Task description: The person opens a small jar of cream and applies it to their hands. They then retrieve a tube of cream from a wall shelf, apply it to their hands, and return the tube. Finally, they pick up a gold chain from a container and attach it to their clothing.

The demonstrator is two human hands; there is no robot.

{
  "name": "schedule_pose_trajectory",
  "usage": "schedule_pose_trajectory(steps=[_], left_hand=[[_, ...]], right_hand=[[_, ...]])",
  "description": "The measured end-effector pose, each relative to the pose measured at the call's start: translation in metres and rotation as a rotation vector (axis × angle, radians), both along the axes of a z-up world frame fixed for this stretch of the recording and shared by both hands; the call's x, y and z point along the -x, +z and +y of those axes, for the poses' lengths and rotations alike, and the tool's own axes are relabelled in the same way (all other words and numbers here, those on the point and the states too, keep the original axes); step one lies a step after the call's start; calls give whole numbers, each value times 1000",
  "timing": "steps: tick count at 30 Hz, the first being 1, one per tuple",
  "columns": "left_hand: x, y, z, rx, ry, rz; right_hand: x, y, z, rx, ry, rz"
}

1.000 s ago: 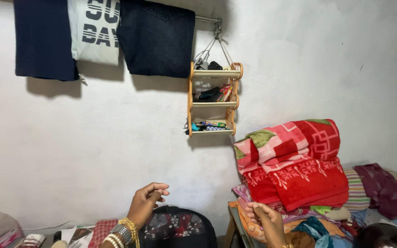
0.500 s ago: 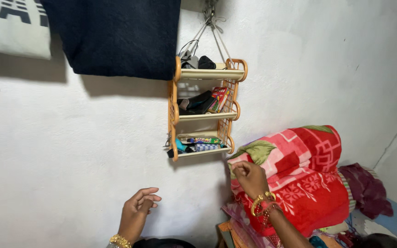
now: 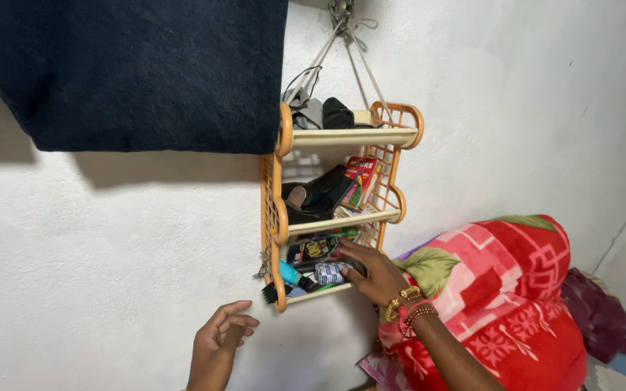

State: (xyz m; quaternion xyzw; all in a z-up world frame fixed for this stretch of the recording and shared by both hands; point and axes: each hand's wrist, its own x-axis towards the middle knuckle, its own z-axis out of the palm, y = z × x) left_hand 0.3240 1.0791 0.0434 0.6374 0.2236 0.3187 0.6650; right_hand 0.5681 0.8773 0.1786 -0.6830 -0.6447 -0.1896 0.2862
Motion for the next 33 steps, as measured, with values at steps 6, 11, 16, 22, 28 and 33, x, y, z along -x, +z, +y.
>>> schedule_pose_trajectory(steps=[6, 11, 16, 22, 28, 33], left_hand=[[-3, 16, 21, -73, 13, -43], [-11, 33, 21, -116, 74, -25], [-21, 45, 7, -155, 27, -105], [-2, 59, 6, -199, 115, -28], [9, 65, 15, -194, 211, -23], [0, 61, 12, -159, 217, -17]], right_hand=[[35, 33, -13, 118, -225, 420], [43, 81, -3, -307, -116, 320], [22, 135, 49, -79, -17, -162], [1, 154, 80, 213, 96, -509], [3, 157, 65, 225, 69, -545], [-1, 164, 43, 66, 48, -525]])
